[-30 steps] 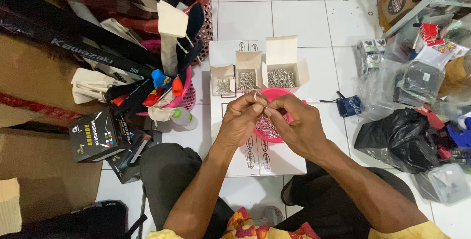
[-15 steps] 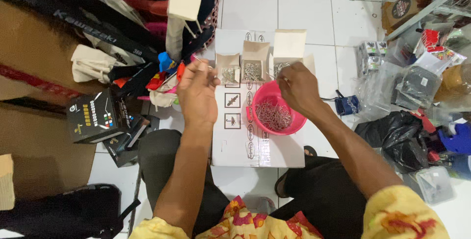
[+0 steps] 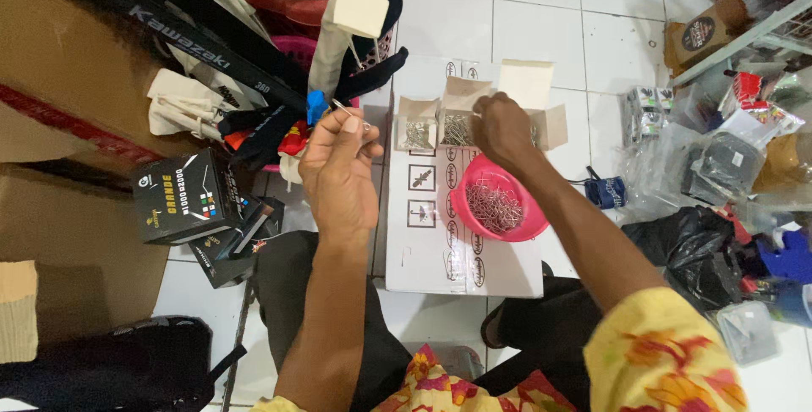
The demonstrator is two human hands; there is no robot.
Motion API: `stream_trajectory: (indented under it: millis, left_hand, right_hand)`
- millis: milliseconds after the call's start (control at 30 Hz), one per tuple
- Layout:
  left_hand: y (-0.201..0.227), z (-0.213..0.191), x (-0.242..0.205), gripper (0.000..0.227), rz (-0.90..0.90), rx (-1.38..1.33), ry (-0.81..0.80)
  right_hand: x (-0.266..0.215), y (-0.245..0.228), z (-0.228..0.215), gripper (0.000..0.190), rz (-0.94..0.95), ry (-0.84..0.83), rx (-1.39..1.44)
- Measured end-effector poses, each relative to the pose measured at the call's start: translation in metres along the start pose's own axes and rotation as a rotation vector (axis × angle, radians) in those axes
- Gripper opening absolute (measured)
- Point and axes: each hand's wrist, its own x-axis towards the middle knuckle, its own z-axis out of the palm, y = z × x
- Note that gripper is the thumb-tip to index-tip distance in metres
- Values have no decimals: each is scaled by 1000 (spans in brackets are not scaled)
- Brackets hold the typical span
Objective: The person sits on the floor and assembles keychains by hand. They pick up metal rings and split rings from a pink bowl, link them together, and place the finished keychains into small cardboard boxes.
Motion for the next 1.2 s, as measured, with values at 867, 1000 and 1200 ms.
stream_trajectory:
  millis: [867,1000,1200]
  left_hand:
    - [-77,22,-21,15,-124,268,-170]
    - [-92,26,-26,10,-144,317,-210]
    - [-113,33,-38,8,-196,383,-276]
  right_hand:
    - [-98,54,-38,28,-30,-519,132]
    - [-104,35,-96,24,-29,-472,272]
    - [-117,56,-69,25,37,-484,264]
